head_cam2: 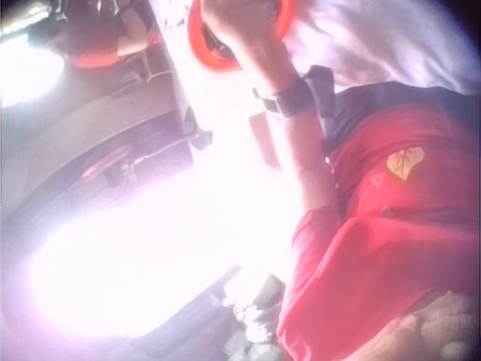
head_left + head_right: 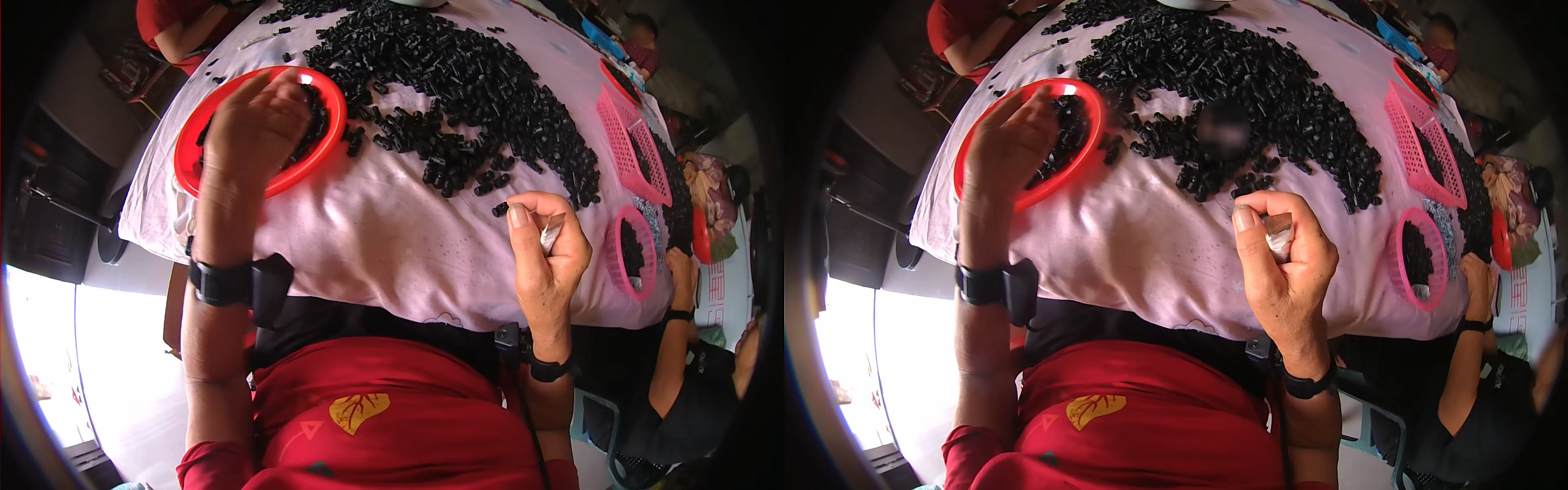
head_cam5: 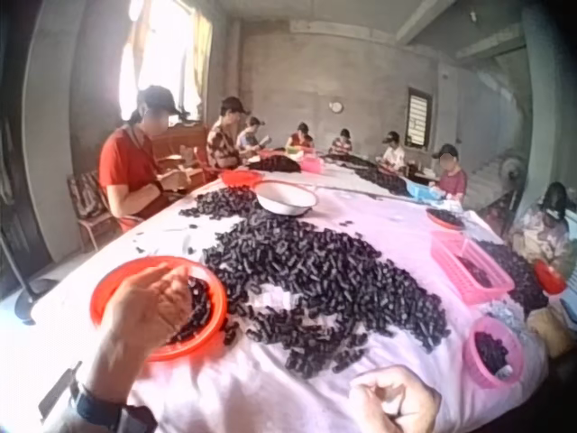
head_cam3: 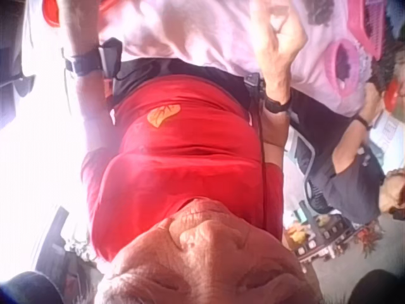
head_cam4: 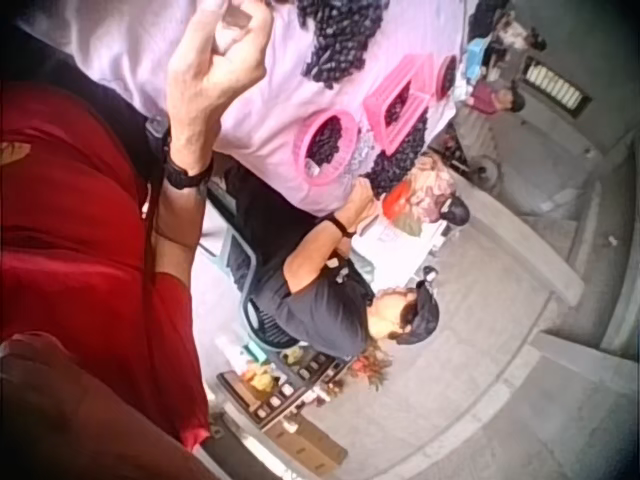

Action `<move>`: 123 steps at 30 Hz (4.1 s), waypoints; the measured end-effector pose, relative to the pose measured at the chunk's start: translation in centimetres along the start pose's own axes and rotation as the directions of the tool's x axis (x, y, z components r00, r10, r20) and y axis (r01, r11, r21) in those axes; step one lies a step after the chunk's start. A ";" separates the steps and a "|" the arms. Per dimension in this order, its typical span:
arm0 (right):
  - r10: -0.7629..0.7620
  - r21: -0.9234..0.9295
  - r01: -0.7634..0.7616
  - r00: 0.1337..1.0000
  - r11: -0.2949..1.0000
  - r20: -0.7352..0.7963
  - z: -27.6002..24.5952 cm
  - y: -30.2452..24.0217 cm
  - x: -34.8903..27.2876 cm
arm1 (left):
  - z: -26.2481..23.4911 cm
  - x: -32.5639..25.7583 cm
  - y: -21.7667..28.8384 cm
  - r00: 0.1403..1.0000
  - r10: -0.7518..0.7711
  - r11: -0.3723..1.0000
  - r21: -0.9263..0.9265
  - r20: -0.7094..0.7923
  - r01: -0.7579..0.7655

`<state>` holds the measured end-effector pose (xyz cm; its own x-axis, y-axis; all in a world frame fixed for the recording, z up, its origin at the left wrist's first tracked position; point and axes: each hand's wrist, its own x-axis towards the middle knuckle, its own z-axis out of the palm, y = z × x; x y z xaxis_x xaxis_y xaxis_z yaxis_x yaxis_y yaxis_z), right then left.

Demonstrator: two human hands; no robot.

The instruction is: Assembling small black plastic components by hand at a production table.

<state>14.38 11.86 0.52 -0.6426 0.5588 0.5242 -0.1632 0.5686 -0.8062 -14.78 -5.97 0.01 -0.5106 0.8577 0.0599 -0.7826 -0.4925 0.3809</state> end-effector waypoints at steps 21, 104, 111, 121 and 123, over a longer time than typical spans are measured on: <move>0.055 -0.129 -0.042 0.994 0.991 0.099 0.6 -0.5 -0.2 | 2.1 0.0 -12.7 0.998 -0.048 0.109 0.993 -0.028 0.033; -0.202 -0.475 0.231 0.973 0.849 0.112 -0.8 -1.3 -0.2 | 7.0 -2.7 -14.9 0.867 -0.497 0.789 0.403 -0.024 0.464; -0.232 -0.500 0.266 0.964 0.824 0.130 -0.8 -0.7 -0.1 | 7.1 -2.8 -14.9 0.879 -0.477 0.787 0.434 -0.024 0.439; -0.202 -0.499 0.247 0.969 0.831 0.142 -0.9 -0.8 0.0 | 6.8 -2.7 -15.1 0.885 -0.466 0.794 0.440 -0.001 0.419; -0.186 -0.491 0.244 0.969 0.836 0.165 -1.0 -0.7 -0.1 | 6.9 -2.7 -15.1 0.885 -0.466 0.788 0.451 -0.010 0.420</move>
<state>15.25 12.02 1.27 -0.7154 0.3363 0.6124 0.0744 0.9082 -0.4119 0.88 0.15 0.41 -0.0909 0.9868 -0.1339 -0.6702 0.0388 0.7412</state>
